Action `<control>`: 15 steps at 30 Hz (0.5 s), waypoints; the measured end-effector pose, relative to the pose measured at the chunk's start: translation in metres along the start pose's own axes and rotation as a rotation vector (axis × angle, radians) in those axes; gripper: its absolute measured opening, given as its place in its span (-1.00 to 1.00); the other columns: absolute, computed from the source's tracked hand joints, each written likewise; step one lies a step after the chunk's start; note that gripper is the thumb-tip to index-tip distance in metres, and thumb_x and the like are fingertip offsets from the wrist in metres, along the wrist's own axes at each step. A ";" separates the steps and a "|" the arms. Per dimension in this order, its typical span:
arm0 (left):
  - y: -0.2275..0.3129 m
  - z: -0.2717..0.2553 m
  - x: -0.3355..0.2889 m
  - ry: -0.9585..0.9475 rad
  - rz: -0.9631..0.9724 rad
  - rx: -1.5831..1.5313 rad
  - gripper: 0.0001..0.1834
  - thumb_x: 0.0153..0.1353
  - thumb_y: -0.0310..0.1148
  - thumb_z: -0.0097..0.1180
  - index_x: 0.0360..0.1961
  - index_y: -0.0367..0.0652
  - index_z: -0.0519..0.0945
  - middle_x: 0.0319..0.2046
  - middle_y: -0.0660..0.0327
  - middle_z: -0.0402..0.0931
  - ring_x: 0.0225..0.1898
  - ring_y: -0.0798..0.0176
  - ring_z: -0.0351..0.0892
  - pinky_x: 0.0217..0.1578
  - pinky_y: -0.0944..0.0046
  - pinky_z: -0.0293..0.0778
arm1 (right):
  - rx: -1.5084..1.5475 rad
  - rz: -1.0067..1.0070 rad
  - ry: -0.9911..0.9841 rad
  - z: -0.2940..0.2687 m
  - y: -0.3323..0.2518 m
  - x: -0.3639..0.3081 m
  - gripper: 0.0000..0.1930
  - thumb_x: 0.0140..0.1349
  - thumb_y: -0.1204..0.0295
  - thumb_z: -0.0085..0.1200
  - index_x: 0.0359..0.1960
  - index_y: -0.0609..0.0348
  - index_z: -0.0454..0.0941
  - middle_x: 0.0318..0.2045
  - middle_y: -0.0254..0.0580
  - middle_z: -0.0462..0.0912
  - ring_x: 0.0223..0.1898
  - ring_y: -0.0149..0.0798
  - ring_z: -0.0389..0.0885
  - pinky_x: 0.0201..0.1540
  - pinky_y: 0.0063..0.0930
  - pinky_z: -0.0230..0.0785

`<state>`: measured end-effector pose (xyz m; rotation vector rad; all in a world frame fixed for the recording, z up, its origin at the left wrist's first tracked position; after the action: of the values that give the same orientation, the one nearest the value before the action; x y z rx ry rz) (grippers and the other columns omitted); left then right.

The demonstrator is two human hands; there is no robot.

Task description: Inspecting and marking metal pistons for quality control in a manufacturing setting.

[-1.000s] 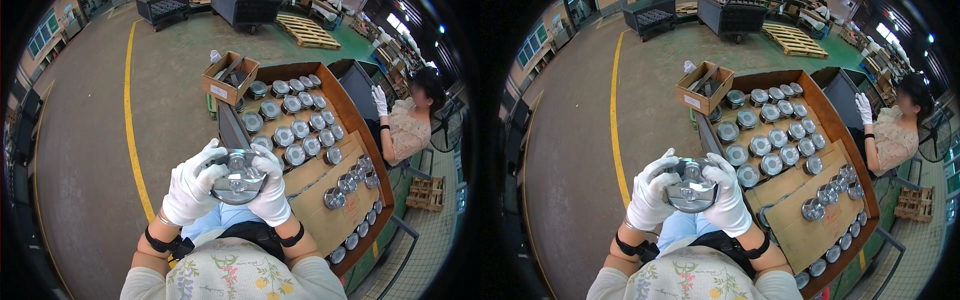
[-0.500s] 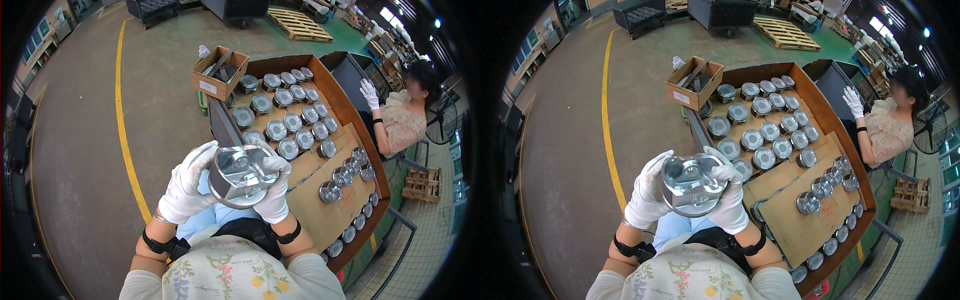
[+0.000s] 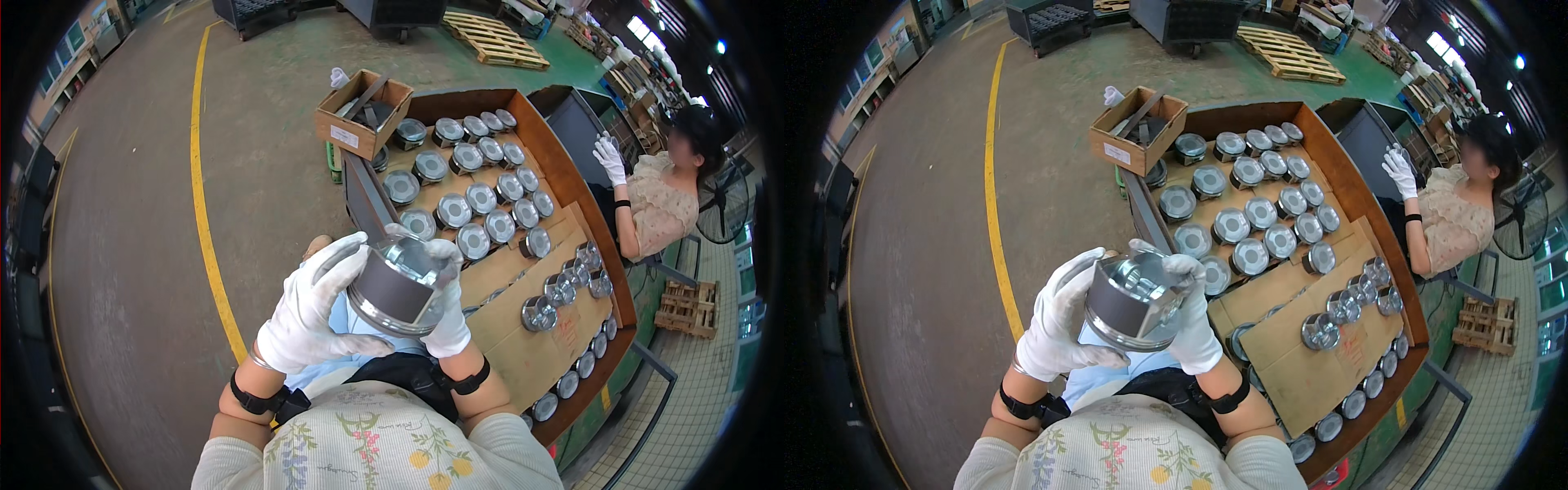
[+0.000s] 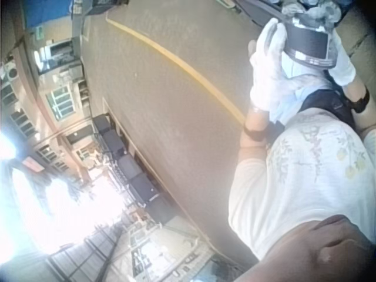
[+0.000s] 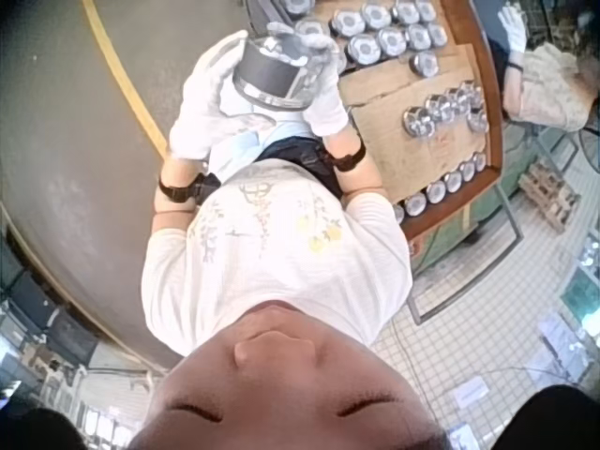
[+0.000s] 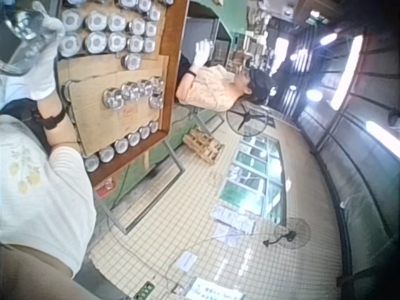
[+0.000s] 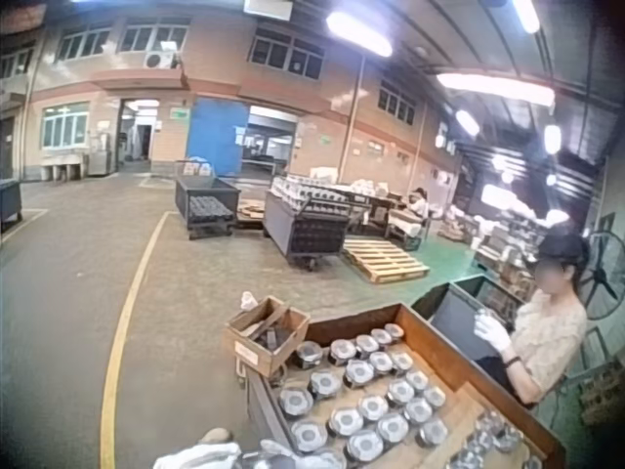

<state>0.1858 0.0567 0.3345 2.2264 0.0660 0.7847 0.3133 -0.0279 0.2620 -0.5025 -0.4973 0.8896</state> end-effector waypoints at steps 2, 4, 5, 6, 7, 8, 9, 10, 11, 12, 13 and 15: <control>0.004 0.001 0.002 -0.018 -0.001 0.023 0.06 -0.38 0.02 0.56 0.20 -0.18 0.36 0.13 -0.14 0.40 0.14 -0.18 0.44 0.16 0.01 0.34 | 0.010 0.139 0.089 -0.001 0.011 -0.002 -0.59 0.32 -0.05 -0.07 -0.04 -0.03 0.37 0.15 0.05 0.42 0.12 -0.14 0.47 0.17 -0.28 0.39; 0.002 0.002 0.001 -0.020 -0.006 0.025 0.06 -0.38 0.03 0.56 0.19 -0.18 0.37 0.13 -0.13 0.40 0.14 -0.17 0.44 0.16 0.01 0.33 | -0.116 0.174 0.119 -0.019 0.020 -0.007 -0.59 0.32 -0.06 -0.07 -0.04 -0.02 0.37 0.10 -0.06 0.46 0.08 -0.21 0.49 0.14 -0.32 0.40; -0.002 0.002 0.001 -0.023 -0.014 0.025 0.06 -0.38 0.04 0.56 0.19 -0.18 0.38 0.13 -0.13 0.40 0.15 -0.17 0.44 0.16 0.00 0.33 | -0.243 0.210 0.150 -0.031 0.026 -0.008 -0.58 0.32 -0.06 -0.07 -0.04 -0.01 0.38 0.05 -0.17 0.50 0.04 -0.28 0.50 0.10 -0.35 0.42; -0.001 0.002 0.001 -0.023 -0.013 0.028 0.06 -0.38 0.04 0.56 0.19 -0.18 0.38 0.13 -0.13 0.40 0.15 -0.17 0.44 0.16 0.00 0.33 | -0.241 0.209 0.148 -0.038 0.028 -0.009 -0.58 0.32 -0.06 -0.07 -0.04 -0.01 0.38 0.05 -0.17 0.50 0.04 -0.28 0.50 0.10 -0.35 0.42; 0.000 0.003 0.001 -0.026 -0.004 0.038 0.06 -0.38 0.05 0.56 0.19 -0.18 0.38 0.13 -0.12 0.40 0.15 -0.17 0.43 0.16 0.00 0.33 | -0.177 0.176 0.065 -0.037 0.029 -0.008 -0.65 0.38 0.15 -0.11 0.07 0.05 0.32 0.11 -0.13 0.46 0.09 -0.26 0.49 0.14 -0.34 0.42; 0.001 0.003 0.001 -0.030 0.004 0.048 0.07 -0.39 0.06 0.55 0.19 -0.18 0.38 0.13 -0.11 0.40 0.16 -0.17 0.43 0.16 0.00 0.32 | -0.114 0.143 -0.016 -0.034 0.028 -0.008 -0.67 0.43 0.37 -0.15 0.18 0.11 0.26 0.17 -0.10 0.43 0.14 -0.24 0.47 0.19 -0.32 0.42; 0.001 0.003 0.001 -0.029 0.003 0.050 0.07 -0.39 0.06 0.55 0.19 -0.18 0.38 0.13 -0.11 0.40 0.16 -0.17 0.43 0.16 0.00 0.32 | -0.113 0.144 -0.018 -0.033 0.027 -0.008 -0.67 0.43 0.37 -0.15 0.18 0.11 0.26 0.17 -0.10 0.43 0.14 -0.24 0.47 0.19 -0.32 0.42; 0.002 0.003 0.001 -0.031 0.001 0.046 0.07 -0.38 0.05 0.55 0.19 -0.18 0.38 0.13 -0.10 0.41 0.17 -0.17 0.42 0.17 0.00 0.31 | -0.061 0.174 0.015 -0.033 0.029 -0.008 -0.66 0.43 0.37 -0.16 0.20 0.13 0.25 0.17 -0.11 0.42 0.15 -0.25 0.47 0.20 -0.34 0.41; 0.002 0.003 0.001 -0.032 -0.002 0.041 0.07 -0.38 0.05 0.55 0.19 -0.19 0.38 0.12 -0.10 0.41 0.18 -0.17 0.41 0.17 -0.01 0.31 | -0.009 0.204 0.048 -0.034 0.030 -0.008 -0.64 0.44 0.37 -0.17 0.22 0.15 0.23 0.17 -0.11 0.42 0.15 -0.25 0.46 0.21 -0.35 0.40; 0.002 0.004 0.001 -0.033 -0.001 0.039 0.07 -0.38 0.05 0.55 0.19 -0.19 0.38 0.12 -0.10 0.41 0.18 -0.17 0.41 0.17 -0.01 0.31 | -0.011 0.203 0.050 -0.038 0.031 -0.008 -0.64 0.44 0.37 -0.17 0.22 0.15 0.23 0.17 -0.11 0.42 0.15 -0.25 0.46 0.21 -0.35 0.40; 0.001 0.005 0.001 -0.036 0.003 0.036 0.06 -0.38 0.06 0.55 0.19 -0.19 0.38 0.12 -0.10 0.41 0.18 -0.17 0.40 0.18 -0.01 0.30 | -0.031 0.244 0.066 -0.044 0.035 -0.010 -0.66 0.44 0.37 -0.19 0.20 0.15 0.24 0.17 -0.12 0.42 0.16 -0.26 0.46 0.20 -0.35 0.40; 0.000 0.005 0.002 -0.039 0.006 0.033 0.06 -0.37 0.06 0.55 0.19 -0.19 0.38 0.12 -0.11 0.41 0.19 -0.17 0.39 0.18 -0.01 0.29 | -0.050 0.285 0.083 -0.046 0.037 -0.012 -0.68 0.45 0.36 -0.20 0.18 0.14 0.26 0.18 -0.13 0.42 0.16 -0.26 0.45 0.20 -0.35 0.40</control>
<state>0.1901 0.0533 0.3328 2.2737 0.0531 0.7479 0.3126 -0.0276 0.2017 -0.6646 -0.3782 1.1262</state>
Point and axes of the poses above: each hand's wrist, its own x-axis towards the middle knuckle, its own z-axis out of the palm, y = z × x, the point moved 7 cm from there along x, towards the middle knuckle
